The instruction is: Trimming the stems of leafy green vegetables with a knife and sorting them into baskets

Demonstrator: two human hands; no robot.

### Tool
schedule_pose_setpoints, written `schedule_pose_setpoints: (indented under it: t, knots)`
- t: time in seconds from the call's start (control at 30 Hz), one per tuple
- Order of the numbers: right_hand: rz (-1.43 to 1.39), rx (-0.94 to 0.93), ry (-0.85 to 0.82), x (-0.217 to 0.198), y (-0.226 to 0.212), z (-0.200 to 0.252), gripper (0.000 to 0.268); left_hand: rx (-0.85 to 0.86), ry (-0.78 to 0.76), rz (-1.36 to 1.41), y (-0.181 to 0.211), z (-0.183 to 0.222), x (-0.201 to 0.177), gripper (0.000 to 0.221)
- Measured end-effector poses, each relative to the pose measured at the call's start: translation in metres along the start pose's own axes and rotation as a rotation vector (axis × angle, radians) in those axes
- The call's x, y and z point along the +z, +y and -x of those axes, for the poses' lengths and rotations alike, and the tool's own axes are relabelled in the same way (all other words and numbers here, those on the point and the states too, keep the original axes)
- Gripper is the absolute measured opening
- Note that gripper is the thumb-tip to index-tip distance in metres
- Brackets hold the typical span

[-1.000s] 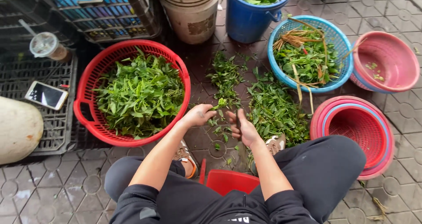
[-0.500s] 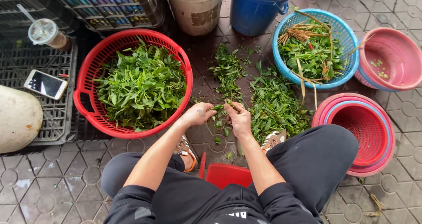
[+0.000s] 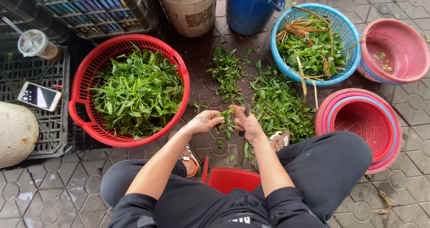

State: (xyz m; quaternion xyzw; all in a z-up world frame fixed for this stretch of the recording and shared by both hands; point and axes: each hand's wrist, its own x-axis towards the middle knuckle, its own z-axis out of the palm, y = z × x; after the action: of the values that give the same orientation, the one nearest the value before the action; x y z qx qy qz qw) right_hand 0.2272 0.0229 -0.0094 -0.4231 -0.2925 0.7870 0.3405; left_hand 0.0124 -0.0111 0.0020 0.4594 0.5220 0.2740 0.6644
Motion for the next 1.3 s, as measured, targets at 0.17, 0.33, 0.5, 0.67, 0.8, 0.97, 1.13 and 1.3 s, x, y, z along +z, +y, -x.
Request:
schedule_pose_setpoints:
  t: [0.17,0.33,0.5,0.67,0.8,0.97,1.13,1.3]
  knots:
    - [0.151,-0.113,0.012,0.011,-0.009,-0.002,0.007,-0.012,0.002,-0.009,0.002,0.007,-0.012,0.020]
    - [-0.100,-0.077,0.192,-0.026,0.007,-0.031,0.010,-0.035,0.066,-0.007,0.011,0.022,-0.026,0.022]
    - [-0.125,-0.016,0.191,-0.035,0.006,-0.032,0.015,0.163,0.368,-0.675,0.120,0.108,-0.054,0.027]
    - [-0.034,0.240,0.163,-0.045,0.045,-0.040,0.044,-0.122,0.858,-0.913,0.139,0.159,-0.121,0.070]
    - [0.817,0.300,0.341,-0.046,0.123,-0.064,0.046,-0.038,0.979,-0.766,0.156,0.178,-0.128,0.087]
    - [1.266,0.223,0.126,-0.062,0.194,-0.140,0.048,0.300,0.737,-0.974,0.131,0.159,-0.123,0.070]
    - [1.619,0.164,-0.120,0.040,0.140,-0.148,0.048,0.181,0.599,-0.936,0.134,0.150,-0.121,0.068]
    - [1.782,0.245,-0.272,0.019,0.179,-0.206,0.063,0.204,0.636,-0.930,0.141,0.155,-0.131,0.064]
